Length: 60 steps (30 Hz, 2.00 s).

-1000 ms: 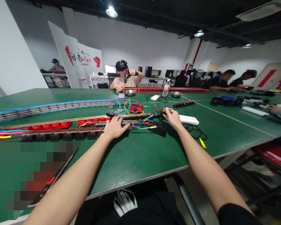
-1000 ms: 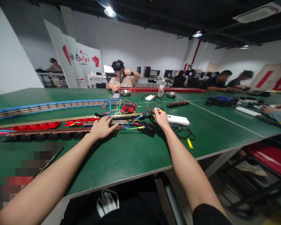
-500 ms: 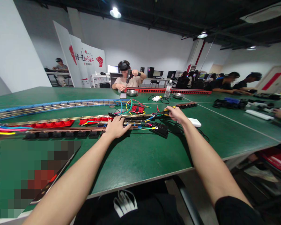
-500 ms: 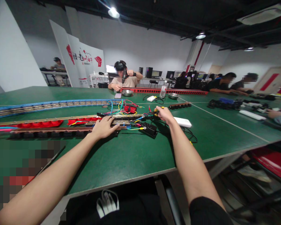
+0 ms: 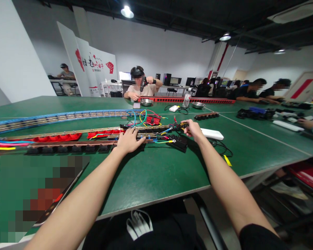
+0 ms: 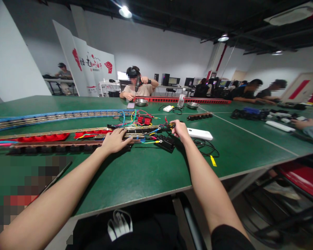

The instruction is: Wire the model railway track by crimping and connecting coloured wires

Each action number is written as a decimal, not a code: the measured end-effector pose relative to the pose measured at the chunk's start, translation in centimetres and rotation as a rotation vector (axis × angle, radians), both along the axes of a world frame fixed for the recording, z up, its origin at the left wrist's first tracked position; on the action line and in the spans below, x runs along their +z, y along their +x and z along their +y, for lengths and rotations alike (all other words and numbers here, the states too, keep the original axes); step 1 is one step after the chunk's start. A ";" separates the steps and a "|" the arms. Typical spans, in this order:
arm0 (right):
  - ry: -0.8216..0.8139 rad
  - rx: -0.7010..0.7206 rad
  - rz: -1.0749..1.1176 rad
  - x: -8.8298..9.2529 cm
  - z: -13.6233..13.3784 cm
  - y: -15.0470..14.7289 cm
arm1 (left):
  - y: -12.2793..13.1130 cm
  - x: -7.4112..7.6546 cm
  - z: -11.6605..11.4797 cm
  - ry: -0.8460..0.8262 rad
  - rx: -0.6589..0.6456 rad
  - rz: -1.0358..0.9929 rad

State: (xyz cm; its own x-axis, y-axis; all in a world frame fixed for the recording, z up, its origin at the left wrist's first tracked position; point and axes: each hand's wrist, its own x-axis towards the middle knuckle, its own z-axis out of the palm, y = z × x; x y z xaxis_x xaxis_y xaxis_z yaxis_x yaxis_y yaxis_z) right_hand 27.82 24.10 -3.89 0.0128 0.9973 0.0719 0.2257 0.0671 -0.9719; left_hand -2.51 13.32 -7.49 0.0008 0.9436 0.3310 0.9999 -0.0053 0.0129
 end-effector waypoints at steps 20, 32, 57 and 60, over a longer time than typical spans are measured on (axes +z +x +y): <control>0.079 0.149 -0.183 -0.6 -1.1 -1.3 | 0.1 0.0 0.0 0.017 0.002 -0.010; 0.345 0.338 -0.640 -1.3 -0.2 -0.7 | 0.1 0.0 0.0 0.004 0.006 -0.011; 0.078 0.148 -0.025 -1.1 -0.2 -1.4 | -0.1 -0.3 0.2 0.000 -0.001 -0.019; -0.104 0.130 0.290 -0.5 -0.4 -1.2 | -0.1 -0.2 0.2 0.002 -0.005 -0.021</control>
